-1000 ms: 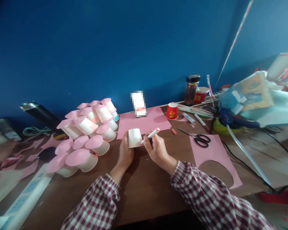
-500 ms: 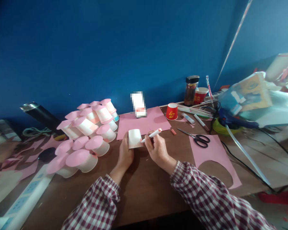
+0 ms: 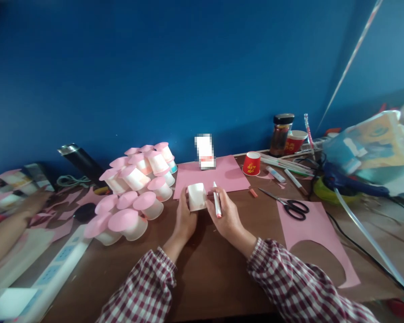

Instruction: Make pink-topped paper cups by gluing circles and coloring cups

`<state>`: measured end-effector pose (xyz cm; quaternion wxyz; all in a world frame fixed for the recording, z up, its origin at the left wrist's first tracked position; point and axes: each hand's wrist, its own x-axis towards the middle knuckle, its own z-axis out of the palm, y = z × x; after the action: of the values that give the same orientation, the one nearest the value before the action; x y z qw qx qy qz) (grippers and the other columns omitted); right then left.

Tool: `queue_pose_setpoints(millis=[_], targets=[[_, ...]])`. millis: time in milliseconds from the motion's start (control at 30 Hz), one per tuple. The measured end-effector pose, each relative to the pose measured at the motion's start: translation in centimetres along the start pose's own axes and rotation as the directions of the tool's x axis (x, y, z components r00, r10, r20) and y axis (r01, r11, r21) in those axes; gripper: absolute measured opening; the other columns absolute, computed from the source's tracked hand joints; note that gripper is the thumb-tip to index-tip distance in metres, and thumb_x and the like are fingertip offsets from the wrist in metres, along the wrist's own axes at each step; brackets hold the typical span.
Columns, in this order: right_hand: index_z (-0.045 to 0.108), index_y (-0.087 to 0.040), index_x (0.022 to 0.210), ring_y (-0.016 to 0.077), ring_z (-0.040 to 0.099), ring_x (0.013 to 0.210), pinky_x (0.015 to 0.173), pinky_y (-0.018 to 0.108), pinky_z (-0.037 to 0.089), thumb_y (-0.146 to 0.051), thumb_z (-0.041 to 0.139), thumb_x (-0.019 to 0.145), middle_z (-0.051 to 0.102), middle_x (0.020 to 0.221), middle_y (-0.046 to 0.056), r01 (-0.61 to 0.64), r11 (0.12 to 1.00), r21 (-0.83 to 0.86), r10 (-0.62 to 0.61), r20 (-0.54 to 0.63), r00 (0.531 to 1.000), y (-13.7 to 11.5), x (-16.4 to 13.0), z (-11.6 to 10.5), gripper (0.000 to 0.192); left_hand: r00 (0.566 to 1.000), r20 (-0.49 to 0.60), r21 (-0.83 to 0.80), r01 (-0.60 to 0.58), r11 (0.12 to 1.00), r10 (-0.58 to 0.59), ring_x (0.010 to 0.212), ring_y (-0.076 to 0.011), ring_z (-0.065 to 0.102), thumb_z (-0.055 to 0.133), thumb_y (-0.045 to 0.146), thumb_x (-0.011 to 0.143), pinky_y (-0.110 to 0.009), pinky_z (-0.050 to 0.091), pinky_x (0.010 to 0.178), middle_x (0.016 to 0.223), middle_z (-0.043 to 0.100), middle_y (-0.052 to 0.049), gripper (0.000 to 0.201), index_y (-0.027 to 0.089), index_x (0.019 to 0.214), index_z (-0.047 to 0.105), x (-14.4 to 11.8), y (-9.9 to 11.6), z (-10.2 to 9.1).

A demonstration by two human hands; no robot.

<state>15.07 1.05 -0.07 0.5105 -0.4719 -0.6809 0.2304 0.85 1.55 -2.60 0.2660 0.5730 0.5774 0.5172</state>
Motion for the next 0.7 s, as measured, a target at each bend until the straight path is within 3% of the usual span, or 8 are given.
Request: queue_pose_setpoints(millis=[200, 333, 500, 600, 700], targets=[[0.050, -0.020, 0.110, 0.0190, 0.064, 0.082, 0.072, 0.030, 0.052, -0.025, 0.052, 0.086, 0.065, 0.099, 0.008, -0.024, 1.000, -0.006, 0.024, 0.025, 0.999, 0.3, 0.0, 0.0, 0.025, 1.000, 0.028, -0.020, -0.005, 1.000, 0.005, 0.119, -0.0274, 0.051, 0.065, 0.026, 0.074, -0.043, 0.042, 0.097, 0.131, 0.050, -0.017, 0.073, 0.017, 0.137, 0.028, -0.2, 0.5, 0.2], [0.050, -0.021, 0.110, 0.0185, 0.064, 0.082, 0.073, 0.029, 0.051, -0.025, 0.048, 0.087, 0.065, 0.099, 0.007, -0.054, 0.998, -0.009, 0.054, 0.002, 0.999, 0.6, 0.2, -0.2, 0.024, 0.993, 0.097, -0.136, -0.048, 0.990, 0.061, 0.116, -0.0255, 0.053, 0.064, 0.023, 0.074, -0.041, 0.044, 0.096, 0.129, 0.051, -0.016, 0.077, 0.018, 0.139, 0.024, -0.4, 0.8, 0.2], [0.051, -0.021, 0.112, 0.0198, 0.064, 0.087, 0.077, 0.031, 0.051, -0.028, 0.048, 0.087, 0.065, 0.103, 0.008, -0.103, 0.995, 0.019, 0.103, -0.020, 0.994, 0.9, 0.5, -0.5, 0.027, 0.954, 0.281, -0.333, -0.004, 0.943, 0.104, 0.132, -0.0287, 0.036, 0.059, 0.022, 0.078, -0.044, 0.033, 0.107, 0.145, 0.034, -0.016, 0.082, 0.019, 0.146, 0.012, -0.6, 0.9, -0.4], [0.050, -0.021, 0.116, 0.0210, 0.063, 0.094, 0.080, 0.033, 0.050, -0.033, 0.048, 0.088, 0.064, 0.108, 0.009, -0.129, 0.988, 0.086, 0.131, -0.020, 0.991, 1.1, 0.7, -0.5, 0.030, 0.947, 0.304, -0.363, 0.013, 0.932, 0.106, 0.139, -0.0273, 0.021, 0.051, 0.025, 0.085, -0.043, 0.022, 0.113, 0.152, 0.024, -0.010, 0.070, 0.022, 0.146, 0.017, -0.6, 0.8, -0.9], [0.051, -0.020, 0.116, 0.0214, 0.062, 0.097, 0.082, 0.034, 0.050, -0.037, 0.048, 0.089, 0.063, 0.110, 0.010, -0.157, 0.978, 0.138, 0.161, -0.017, 0.987, 1.3, 0.7, -0.4, 0.032, 0.950, 0.295, -0.374, 0.017, 0.927, 0.102, 0.141, -0.0255, 0.017, 0.045, 0.027, 0.089, -0.042, 0.014, 0.116, 0.152, 0.023, -0.008, 0.059, 0.023, 0.145, 0.023, -0.5, 0.7, -1.2]])
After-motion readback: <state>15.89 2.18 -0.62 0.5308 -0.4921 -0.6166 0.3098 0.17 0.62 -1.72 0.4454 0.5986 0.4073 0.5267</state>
